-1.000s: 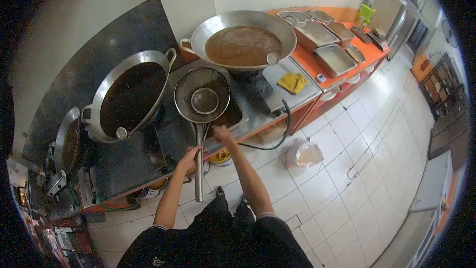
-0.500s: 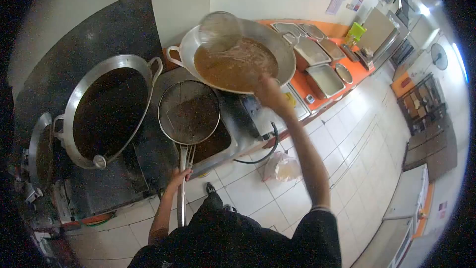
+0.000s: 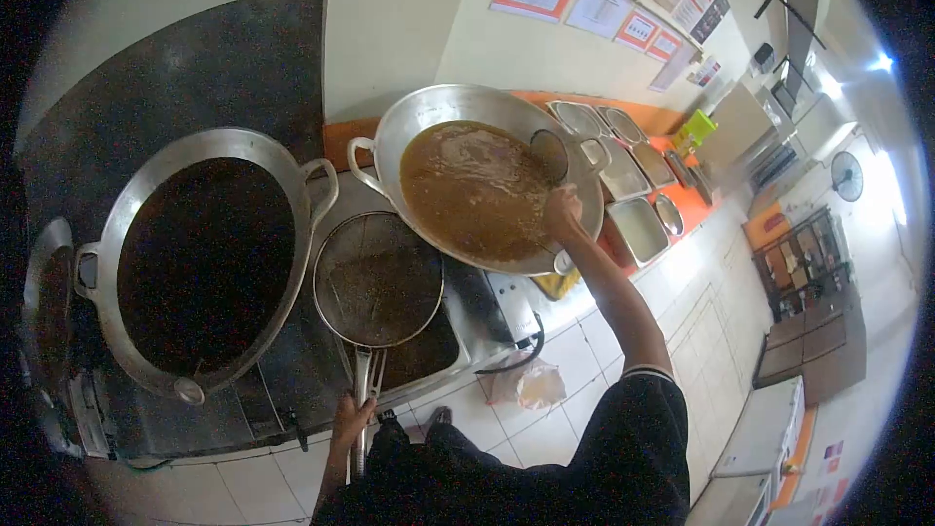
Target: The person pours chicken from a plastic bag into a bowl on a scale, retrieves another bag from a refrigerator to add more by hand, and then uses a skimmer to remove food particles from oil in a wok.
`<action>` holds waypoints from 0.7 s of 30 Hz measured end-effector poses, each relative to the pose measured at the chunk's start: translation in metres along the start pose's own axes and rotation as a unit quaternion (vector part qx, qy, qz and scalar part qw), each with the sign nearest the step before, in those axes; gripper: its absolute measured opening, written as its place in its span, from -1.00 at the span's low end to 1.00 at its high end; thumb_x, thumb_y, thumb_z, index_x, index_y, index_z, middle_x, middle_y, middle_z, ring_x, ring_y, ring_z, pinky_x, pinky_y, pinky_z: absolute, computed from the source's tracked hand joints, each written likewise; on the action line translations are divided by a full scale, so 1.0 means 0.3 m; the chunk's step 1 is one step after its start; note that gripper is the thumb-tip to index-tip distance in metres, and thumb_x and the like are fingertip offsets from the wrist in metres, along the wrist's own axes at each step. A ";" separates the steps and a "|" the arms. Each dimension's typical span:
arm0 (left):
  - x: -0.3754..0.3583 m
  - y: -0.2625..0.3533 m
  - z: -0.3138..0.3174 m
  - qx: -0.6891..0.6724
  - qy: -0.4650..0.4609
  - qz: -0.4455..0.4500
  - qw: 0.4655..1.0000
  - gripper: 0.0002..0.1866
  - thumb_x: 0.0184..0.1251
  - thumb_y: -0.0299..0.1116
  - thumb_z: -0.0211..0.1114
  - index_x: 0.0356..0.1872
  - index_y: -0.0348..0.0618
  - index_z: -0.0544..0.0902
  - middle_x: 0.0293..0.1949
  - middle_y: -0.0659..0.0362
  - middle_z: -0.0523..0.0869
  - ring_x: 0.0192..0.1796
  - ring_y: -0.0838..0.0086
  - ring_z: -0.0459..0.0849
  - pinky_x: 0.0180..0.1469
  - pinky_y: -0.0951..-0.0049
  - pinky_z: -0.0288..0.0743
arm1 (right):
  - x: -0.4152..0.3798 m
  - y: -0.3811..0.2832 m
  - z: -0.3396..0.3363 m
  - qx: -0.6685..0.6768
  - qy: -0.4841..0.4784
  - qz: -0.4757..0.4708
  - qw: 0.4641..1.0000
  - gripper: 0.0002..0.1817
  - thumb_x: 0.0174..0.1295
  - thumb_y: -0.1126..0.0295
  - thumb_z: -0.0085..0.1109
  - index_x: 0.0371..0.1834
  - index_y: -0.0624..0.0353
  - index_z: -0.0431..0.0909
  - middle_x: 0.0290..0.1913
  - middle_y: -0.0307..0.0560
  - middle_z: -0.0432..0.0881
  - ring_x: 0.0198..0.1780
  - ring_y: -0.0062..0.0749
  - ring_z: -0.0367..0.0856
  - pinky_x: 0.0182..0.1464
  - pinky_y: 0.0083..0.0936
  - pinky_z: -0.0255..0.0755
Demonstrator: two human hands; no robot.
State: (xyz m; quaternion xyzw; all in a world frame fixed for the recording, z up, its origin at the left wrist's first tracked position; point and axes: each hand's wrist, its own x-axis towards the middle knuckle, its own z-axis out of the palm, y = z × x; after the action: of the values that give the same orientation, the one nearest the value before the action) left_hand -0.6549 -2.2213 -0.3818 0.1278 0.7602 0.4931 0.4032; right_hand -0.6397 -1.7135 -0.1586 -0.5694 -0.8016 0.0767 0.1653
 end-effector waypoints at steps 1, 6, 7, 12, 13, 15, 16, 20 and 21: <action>0.020 -0.032 0.004 -0.024 -0.019 -0.011 0.999 -0.70 0.15 -0.28 0.25 -0.30 -0.29 0.40 -0.64 0.16 0.52 -0.64 0.49 0.51 -0.59 0.45 0.37 | -0.004 0.007 0.040 -0.148 -0.030 -0.083 0.985 -0.73 0.05 0.41 0.01 -0.23 0.35 0.49 -0.27 0.20 0.58 -0.18 -0.04 0.61 -0.26 -0.26 0.53; 0.004 0.004 0.007 -0.041 0.013 -0.016 0.999 -0.70 0.15 -0.28 0.25 -0.30 -0.30 0.40 -0.63 0.17 0.52 -0.62 0.51 0.50 -0.55 0.45 0.38 | -0.086 0.018 0.091 -0.224 -0.167 -0.247 0.928 -0.74 -0.03 0.41 0.08 -0.31 0.38 0.53 -0.32 0.30 0.57 -0.23 0.01 0.61 -0.25 -0.23 0.52; -0.005 0.007 0.006 -0.039 0.009 -0.026 0.999 -0.70 0.15 -0.28 0.25 -0.31 -0.30 0.40 -0.63 0.17 0.52 -0.61 0.51 0.51 -0.54 0.44 0.39 | -0.115 -0.015 0.029 -0.219 -0.213 -0.272 0.912 -0.74 -0.04 0.40 0.09 -0.34 0.39 0.54 -0.35 0.31 0.57 -0.25 0.02 0.61 -0.26 -0.23 0.52; 0.055 -0.127 0.016 -0.002 0.007 -0.020 1.000 -0.66 0.14 -0.21 0.26 -0.29 -0.30 0.42 -0.60 0.18 0.53 -0.58 0.52 0.52 -0.52 0.47 0.40 | -0.132 0.030 0.036 -0.181 -0.239 -0.359 0.884 -0.84 -0.07 0.47 0.10 -0.46 0.37 0.57 -0.46 0.22 0.59 -0.36 -0.01 0.64 -0.39 -0.23 0.53; 0.070 -0.151 0.025 -0.029 0.005 -0.012 1.000 -0.66 0.14 -0.21 0.26 -0.29 -0.30 0.42 -0.60 0.17 0.53 -0.58 0.52 0.52 -0.52 0.48 0.40 | -0.105 0.057 0.073 -0.180 -0.241 -0.392 0.870 -0.84 -0.07 0.48 0.09 -0.47 0.38 0.56 -0.46 0.21 0.59 -0.37 0.00 0.63 -0.40 -0.22 0.53; 0.025 -0.064 0.020 -0.054 0.004 -0.010 0.998 -0.67 0.14 -0.20 0.26 -0.33 -0.30 0.44 -0.61 0.18 0.53 -0.58 0.53 0.51 -0.52 0.48 0.40 | -0.092 0.081 0.093 -0.193 -0.262 -0.409 0.852 -0.83 -0.08 0.48 0.08 -0.49 0.40 0.55 -0.47 0.18 0.59 -0.39 -0.03 0.63 -0.41 -0.22 0.52; 0.024 -0.061 0.018 -0.050 0.008 -0.012 0.999 -0.68 0.15 -0.21 0.26 -0.38 -0.29 0.43 -0.63 0.21 0.51 -0.60 0.56 0.48 -0.54 0.50 0.37 | -0.111 0.056 0.050 -0.207 -0.281 -0.396 0.849 -0.83 -0.09 0.47 0.09 -0.49 0.40 0.55 -0.49 0.16 0.60 -0.41 -0.07 0.64 -0.43 -0.23 0.51; 0.008 -0.031 0.030 -0.077 0.021 -0.010 0.997 -0.70 0.17 -0.24 0.27 -0.47 -0.29 0.43 -0.67 0.25 0.47 -0.65 0.60 0.42 -0.60 0.53 0.30 | -0.106 0.104 0.070 -0.203 -0.280 -0.530 0.774 -0.82 -0.01 0.43 0.06 -0.58 0.35 0.53 -0.64 0.00 0.53 -0.54 -0.24 0.58 -0.52 -0.31 0.44; 0.027 -0.067 0.032 -0.064 0.022 -0.012 0.998 -0.70 0.17 -0.24 0.27 -0.47 -0.29 0.43 -0.66 0.24 0.48 -0.65 0.60 0.42 -0.60 0.54 0.30 | -0.116 0.101 0.065 -0.189 -0.294 -0.527 0.775 -0.81 0.01 0.41 0.05 -0.60 0.33 0.53 -0.67 -0.04 0.51 -0.57 -0.28 0.55 -0.54 -0.33 0.42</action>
State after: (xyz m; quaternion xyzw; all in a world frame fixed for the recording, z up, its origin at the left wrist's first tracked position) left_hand -0.6489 -2.2200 -0.4047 0.0820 0.7373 0.5387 0.3992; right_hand -0.6093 -1.7345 -0.1922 -0.0274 -0.9842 -0.0115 -0.1744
